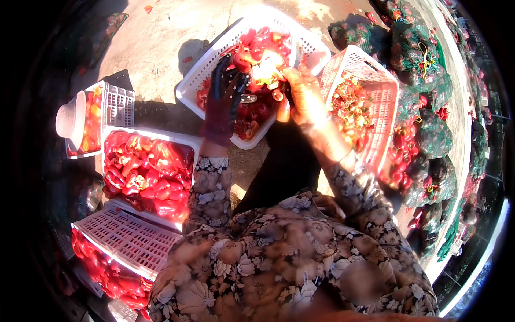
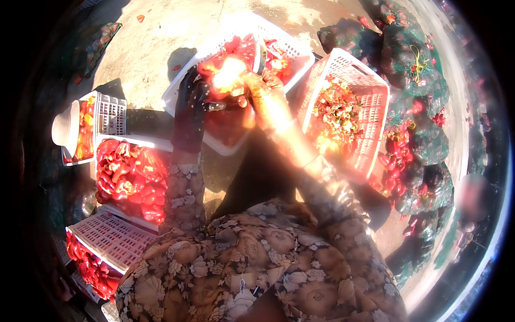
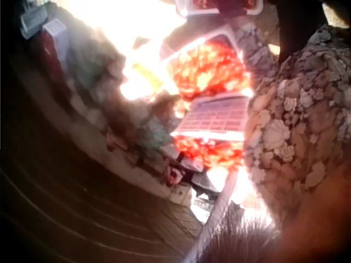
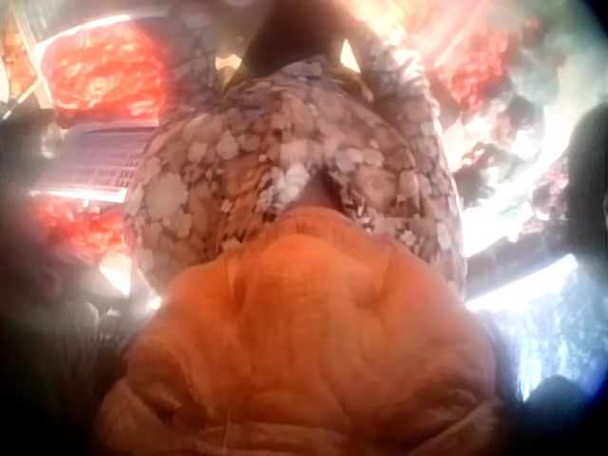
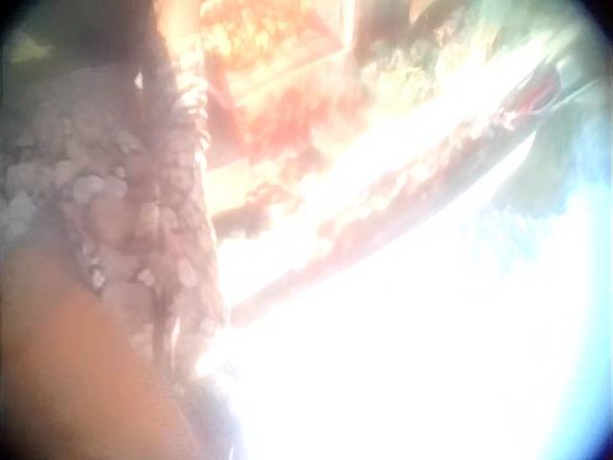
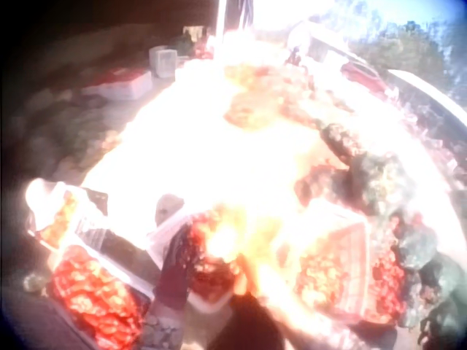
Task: The person sits on the ground and uses a knife to cut red peppers, removing stems and seeds. They place the cut pieces into a pink basket and the waste into a white basket. The person continues this process throughout the clip.
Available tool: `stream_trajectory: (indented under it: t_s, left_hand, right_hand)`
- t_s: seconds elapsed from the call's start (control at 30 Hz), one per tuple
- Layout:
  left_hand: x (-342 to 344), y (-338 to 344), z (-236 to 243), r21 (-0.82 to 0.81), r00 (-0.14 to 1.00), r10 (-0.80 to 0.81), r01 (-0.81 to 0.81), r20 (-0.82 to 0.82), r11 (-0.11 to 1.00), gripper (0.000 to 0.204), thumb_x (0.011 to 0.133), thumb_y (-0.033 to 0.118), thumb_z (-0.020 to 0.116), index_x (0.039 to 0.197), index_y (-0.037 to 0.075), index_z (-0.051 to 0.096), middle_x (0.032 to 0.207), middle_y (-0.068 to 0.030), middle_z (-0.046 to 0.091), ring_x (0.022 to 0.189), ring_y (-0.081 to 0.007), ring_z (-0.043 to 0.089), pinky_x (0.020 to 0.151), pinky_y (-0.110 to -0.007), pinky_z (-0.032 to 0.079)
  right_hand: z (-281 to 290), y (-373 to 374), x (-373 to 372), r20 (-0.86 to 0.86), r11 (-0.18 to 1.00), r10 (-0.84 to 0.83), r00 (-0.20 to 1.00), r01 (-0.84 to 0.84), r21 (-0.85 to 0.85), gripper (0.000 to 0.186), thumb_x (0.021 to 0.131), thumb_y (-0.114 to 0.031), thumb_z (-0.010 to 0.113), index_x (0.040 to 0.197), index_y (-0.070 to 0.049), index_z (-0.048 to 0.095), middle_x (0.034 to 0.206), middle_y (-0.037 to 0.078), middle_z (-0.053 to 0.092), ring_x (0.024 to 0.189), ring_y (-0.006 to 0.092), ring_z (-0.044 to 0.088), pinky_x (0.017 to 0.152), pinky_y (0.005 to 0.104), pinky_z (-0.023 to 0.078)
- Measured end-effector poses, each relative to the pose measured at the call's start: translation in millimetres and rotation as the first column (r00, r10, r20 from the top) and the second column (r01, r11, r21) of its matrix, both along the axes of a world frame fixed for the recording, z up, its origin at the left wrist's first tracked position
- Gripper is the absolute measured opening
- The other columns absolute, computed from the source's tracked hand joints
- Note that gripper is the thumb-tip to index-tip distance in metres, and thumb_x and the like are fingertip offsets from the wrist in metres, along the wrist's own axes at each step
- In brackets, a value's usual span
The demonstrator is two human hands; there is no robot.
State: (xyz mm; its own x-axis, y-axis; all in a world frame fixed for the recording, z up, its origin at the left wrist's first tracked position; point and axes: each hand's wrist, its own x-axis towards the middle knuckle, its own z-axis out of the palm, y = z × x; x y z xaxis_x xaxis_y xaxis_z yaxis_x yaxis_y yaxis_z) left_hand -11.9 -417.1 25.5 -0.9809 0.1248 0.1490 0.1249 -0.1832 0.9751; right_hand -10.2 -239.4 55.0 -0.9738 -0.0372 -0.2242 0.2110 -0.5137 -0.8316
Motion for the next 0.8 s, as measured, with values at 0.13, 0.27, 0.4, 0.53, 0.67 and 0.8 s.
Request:
stream_trajectory:
  t_s: [0.13, 0.27, 0.4, 0.53, 0.67, 0.8]
  left_hand:
    - [-2.2, 4.2, -22.3, -0.581, 0.896, -0.017, -0.273, -0.444, 0.767, 0.042, 0.096, 0.006, 0.041, 0.138, 0.003, 0.044, 0.148, -0.0159, 0.035, 0.135, -0.0304, 0.037, 0.109, -0.04, 0.035]
    - [-4.5, 5.3, -31.9, -0.566, 0.82, 0.049, -0.435, -0.57, 0.7, 0.041, 0.092, 0.009, 0.051, 0.132, 0.002, 0.05, 0.141, -0.0187, 0.043, 0.13, -0.0344, 0.042, 0.106, -0.044, 0.036]
    - [-2.0, 13.7, -37.1, -0.571, 0.853, 0.161, -0.46, -0.496, 0.68, 0.038, 0.092, 0.009, 0.051, 0.129, 0.0, 0.051, 0.13, -0.0196, 0.051, 0.116, -0.0351, 0.052, 0.097, -0.043, 0.042]
    - [-9.0, 26.4, -39.1, -0.397, 0.803, 0.339, -0.551, -0.489, 0.734, 0.029, 0.095, 0.014, 0.051, 0.119, -0.003, 0.052, 0.105, -0.0146, 0.061, 0.091, -0.0245, 0.062, 0.077, -0.035, 0.051]
    - [-0.6, 39.7, -14.3, 0.048, 0.948, 0.286, -0.295, 0.141, 0.954, 0.03, 0.096, 0.014, 0.047, 0.121, -0.002, 0.052, 0.1, -0.0067, 0.06, 0.085, -0.0129, 0.057, 0.073, -0.028, 0.049]
    - [-3.4, 31.6, -30.6, -0.067, 0.967, 0.25, -0.247, 0.044, 0.967, 0.031, 0.096, 0.014, 0.047, 0.122, -0.001, 0.052, 0.103, -0.0091, 0.061, 0.089, -0.0157, 0.059, 0.075, -0.03, 0.05]
  right_hand:
    - [10.3, -10.8, 4.1, -0.198, 0.978, -0.135, 0.971, 0.163, 0.133, 0.027, 0.09, -0.006, 0.06, 0.117, -0.001, 0.056, 0.092, 0.004, 0.065, 0.074, 0.0093, 0.06, 0.062, 0.0225, 0.049]
    - [25.5, -20.1, 10.8, -0.288, 0.935, -0.072, 0.955, 0.165, 0.315, 0.038, 0.092, -0.011, 0.061, 0.128, -0.005, 0.051, 0.089, 0.0, 0.062, 0.065, 0.0048, 0.052, 0.055, 0.0194, 0.041]
    - [22.8, -16.0, 9.7, -0.278, 0.917, -0.045, 0.959, 0.151, 0.369, 0.037, 0.09, -0.007, 0.062, 0.126, 0.0, 0.053, 0.103, 0.005, 0.065, 0.084, 0.0081, 0.059, 0.071, 0.0232, 0.051]
    - [13.0, -12.0, 12.8, -0.18, 0.916, -0.086, 0.98, 0.149, 0.372, 0.023, 0.091, -0.009, 0.061, 0.111, 0.001, 0.058, 0.085, 0.004, 0.064, 0.065, 0.0073, 0.057, 0.057, 0.0211, 0.046]
    - [5.4, -7.9, 4.9, -0.148, 0.945, -0.148, 0.978, 0.184, 0.269, 0.012, 0.091, -0.01, 0.059, 0.098, -0.001, 0.057, 0.074, 0.003, 0.06, 0.056, 0.0089, 0.053, 0.05, 0.0221, 0.043]
    - [-1.6, -3.6, -1.6, -0.067, 0.984, -0.15, 0.986, 0.156, 0.087, 0.012, 0.091, -0.01, 0.058, 0.099, -0.002, 0.055, 0.073, 0.005, 0.06, 0.055, 0.0105, 0.052, 0.048, 0.0231, 0.042]
